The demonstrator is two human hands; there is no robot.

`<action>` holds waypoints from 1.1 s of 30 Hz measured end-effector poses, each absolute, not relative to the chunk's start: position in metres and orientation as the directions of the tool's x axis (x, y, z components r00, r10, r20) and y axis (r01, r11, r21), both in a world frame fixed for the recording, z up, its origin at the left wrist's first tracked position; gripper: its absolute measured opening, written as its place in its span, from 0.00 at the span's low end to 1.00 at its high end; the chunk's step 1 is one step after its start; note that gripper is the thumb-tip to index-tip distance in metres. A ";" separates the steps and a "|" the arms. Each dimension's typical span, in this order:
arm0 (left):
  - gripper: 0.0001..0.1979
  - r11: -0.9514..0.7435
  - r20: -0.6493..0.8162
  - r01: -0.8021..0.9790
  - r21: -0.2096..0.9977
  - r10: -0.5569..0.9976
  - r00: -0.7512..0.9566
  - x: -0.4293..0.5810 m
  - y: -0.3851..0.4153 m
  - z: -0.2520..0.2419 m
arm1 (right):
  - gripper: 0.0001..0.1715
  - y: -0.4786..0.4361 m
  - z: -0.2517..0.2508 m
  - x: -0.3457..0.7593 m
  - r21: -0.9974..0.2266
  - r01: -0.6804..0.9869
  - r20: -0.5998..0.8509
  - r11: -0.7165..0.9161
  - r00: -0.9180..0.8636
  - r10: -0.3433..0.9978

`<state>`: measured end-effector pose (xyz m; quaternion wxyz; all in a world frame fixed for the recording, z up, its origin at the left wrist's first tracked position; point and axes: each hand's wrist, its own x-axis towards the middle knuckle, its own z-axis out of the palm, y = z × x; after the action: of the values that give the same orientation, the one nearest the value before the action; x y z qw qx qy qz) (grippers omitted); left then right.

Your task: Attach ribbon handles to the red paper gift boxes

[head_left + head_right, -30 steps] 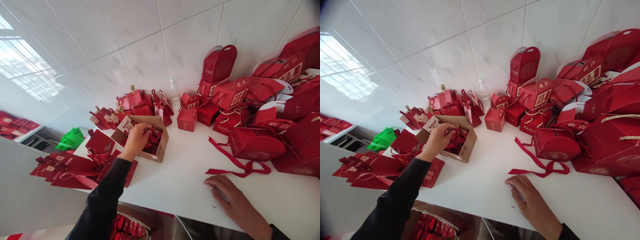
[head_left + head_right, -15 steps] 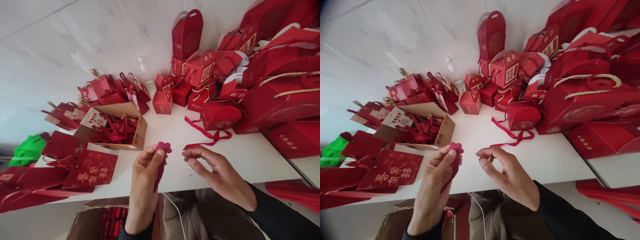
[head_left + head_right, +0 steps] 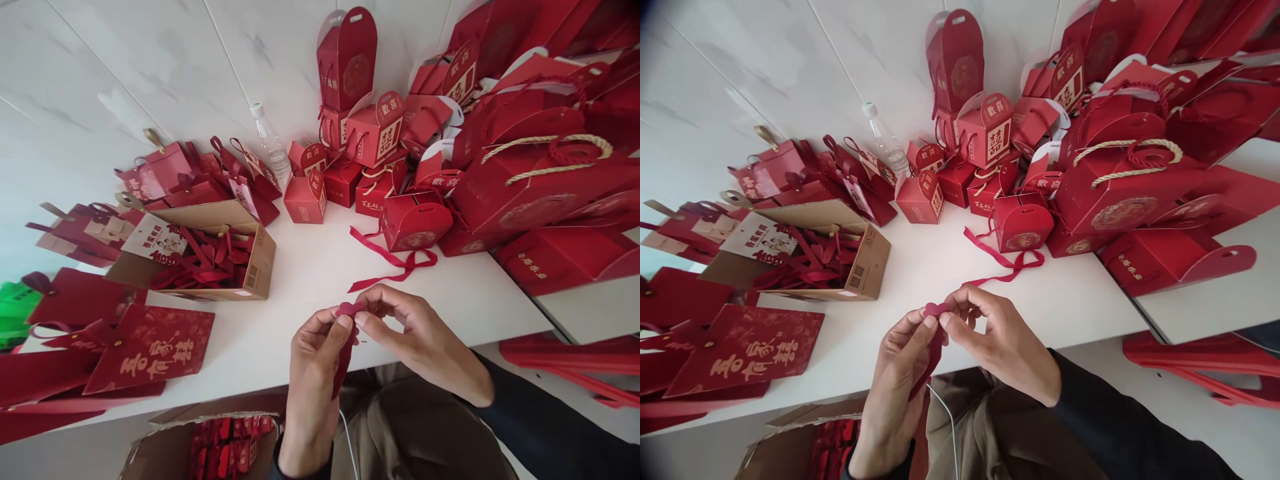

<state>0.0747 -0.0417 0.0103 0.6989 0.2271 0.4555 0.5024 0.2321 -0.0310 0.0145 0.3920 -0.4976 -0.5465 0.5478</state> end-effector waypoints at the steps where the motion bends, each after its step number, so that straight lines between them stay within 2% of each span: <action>1: 0.09 0.392 -0.407 -0.485 0.782 0.910 0.079 0.075 -0.042 0.010 | 0.08 -0.031 0.014 0.232 -0.989 0.118 -0.107 -0.085 -0.200 0.974; 14: 0.14 0.342 -0.341 -0.258 0.904 0.939 0.050 0.083 -0.044 0.015 | 0.06 -0.038 0.008 0.234 -0.963 0.270 -0.013 0.017 -0.110 0.994; 21: 0.15 0.323 -0.339 -0.249 0.913 0.941 -0.021 0.086 -0.043 0.014 | 0.10 -0.035 0.010 0.231 -0.956 0.293 -0.038 -0.013 -0.082 0.996; 33: 0.15 0.336 -0.323 -0.229 0.914 0.942 0.092 0.073 -0.047 0.009 | 0.08 -0.041 0.016 0.236 -0.966 0.256 -0.072 -0.049 -0.080 0.994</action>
<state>0.0727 -0.0465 0.0089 0.6471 0.3570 0.4993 0.4522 0.2357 -0.0414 0.0160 0.3937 -0.5521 -0.5660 0.4690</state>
